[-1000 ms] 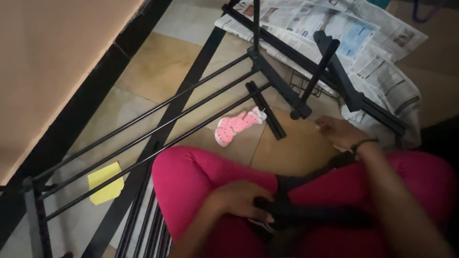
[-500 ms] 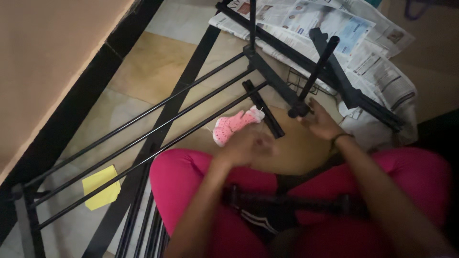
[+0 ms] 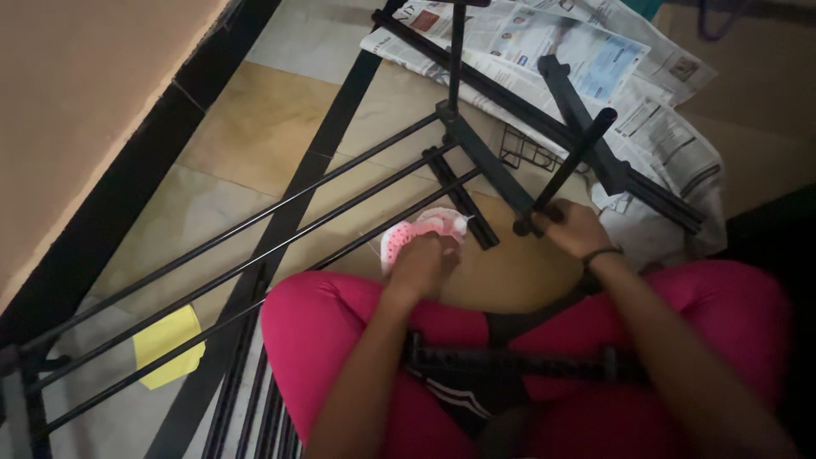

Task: The person assembles a black metal furniture frame by inserting and tightening multiple metal rods into a cross-shaped base. They use a pink cloth to wipe the frame and a hammer to secure the joints.

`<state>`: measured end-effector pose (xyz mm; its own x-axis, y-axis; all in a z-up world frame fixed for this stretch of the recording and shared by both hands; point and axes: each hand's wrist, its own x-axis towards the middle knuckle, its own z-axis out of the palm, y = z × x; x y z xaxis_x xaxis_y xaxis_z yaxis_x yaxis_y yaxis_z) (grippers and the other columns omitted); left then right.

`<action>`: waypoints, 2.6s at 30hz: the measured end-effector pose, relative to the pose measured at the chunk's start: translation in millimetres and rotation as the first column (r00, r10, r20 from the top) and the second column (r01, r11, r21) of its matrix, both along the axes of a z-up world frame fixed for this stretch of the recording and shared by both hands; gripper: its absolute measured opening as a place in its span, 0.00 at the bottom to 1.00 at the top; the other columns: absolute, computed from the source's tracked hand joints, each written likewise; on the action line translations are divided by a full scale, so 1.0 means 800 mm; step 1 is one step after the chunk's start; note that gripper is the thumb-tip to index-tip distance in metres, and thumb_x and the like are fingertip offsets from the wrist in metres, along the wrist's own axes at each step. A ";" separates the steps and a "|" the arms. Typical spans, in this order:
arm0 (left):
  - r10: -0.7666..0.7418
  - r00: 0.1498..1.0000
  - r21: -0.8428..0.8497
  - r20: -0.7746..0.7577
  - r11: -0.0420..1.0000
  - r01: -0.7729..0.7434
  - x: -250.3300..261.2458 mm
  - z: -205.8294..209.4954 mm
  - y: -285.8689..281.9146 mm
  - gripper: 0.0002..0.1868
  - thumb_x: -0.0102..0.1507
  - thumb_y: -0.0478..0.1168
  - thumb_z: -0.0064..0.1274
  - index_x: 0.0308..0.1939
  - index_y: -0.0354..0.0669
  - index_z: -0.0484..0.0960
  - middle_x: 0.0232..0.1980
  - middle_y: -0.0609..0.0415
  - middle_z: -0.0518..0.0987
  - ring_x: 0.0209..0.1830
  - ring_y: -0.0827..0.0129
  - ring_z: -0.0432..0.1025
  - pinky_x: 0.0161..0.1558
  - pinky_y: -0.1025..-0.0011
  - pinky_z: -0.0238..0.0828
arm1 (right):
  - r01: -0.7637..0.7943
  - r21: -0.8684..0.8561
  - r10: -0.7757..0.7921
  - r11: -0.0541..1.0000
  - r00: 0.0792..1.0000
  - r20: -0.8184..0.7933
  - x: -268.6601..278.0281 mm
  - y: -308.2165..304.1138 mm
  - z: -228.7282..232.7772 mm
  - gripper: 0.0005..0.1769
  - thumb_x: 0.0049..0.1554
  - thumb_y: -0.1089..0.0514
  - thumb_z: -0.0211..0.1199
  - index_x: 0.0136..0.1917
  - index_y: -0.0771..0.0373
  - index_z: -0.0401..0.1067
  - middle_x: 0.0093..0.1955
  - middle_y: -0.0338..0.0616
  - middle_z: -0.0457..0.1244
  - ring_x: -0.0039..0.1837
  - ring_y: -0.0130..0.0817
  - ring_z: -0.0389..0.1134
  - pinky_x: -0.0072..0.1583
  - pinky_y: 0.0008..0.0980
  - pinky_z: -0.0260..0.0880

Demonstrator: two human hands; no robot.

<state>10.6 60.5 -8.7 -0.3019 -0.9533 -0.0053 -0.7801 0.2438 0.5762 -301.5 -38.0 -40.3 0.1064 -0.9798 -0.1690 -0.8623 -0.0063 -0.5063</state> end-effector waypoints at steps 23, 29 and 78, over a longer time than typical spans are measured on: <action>0.043 0.978 -0.221 0.205 0.975 0.004 -0.100 -0.027 -0.107 0.46 0.56 0.44 0.60 0.73 0.27 0.59 0.74 0.32 0.60 0.77 0.42 0.51 0.66 0.39 0.49 | 0.548 -0.306 0.051 0.779 0.430 0.901 0.102 -0.020 -0.007 0.24 0.61 0.51 0.73 0.36 0.58 0.60 0.34 0.27 0.54 0.38 0.18 0.54 0.41 0.21 0.55; -0.077 0.910 -0.152 0.408 0.977 0.151 -0.157 -0.044 -0.122 0.53 0.57 0.60 0.61 0.71 0.23 0.58 0.76 0.26 0.56 0.80 0.41 0.46 0.76 0.40 0.38 | 0.605 -0.026 -0.224 0.796 0.334 0.915 0.096 -0.040 -0.007 0.22 0.61 0.52 0.71 0.31 0.62 0.69 0.29 0.33 0.56 0.30 0.21 0.53 0.34 0.26 0.48; 0.202 0.531 0.110 -0.823 0.973 -0.201 -0.241 -0.048 -0.144 0.22 0.63 0.48 0.60 0.24 0.34 0.76 0.20 0.59 0.68 0.20 0.77 0.62 0.24 0.69 0.57 | -0.099 -0.083 0.129 0.992 0.810 0.572 0.007 -0.052 -0.197 0.32 0.53 0.39 0.70 0.57 0.59 0.60 0.51 0.41 0.56 0.53 0.31 0.57 0.54 0.29 0.58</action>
<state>-182.2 -55.1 -46.8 0.0268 -0.9897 0.1408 0.0106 0.1411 0.9899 -295.7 -79.6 -197.7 0.2811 -0.9597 0.0041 -0.4052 -0.1225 -0.9060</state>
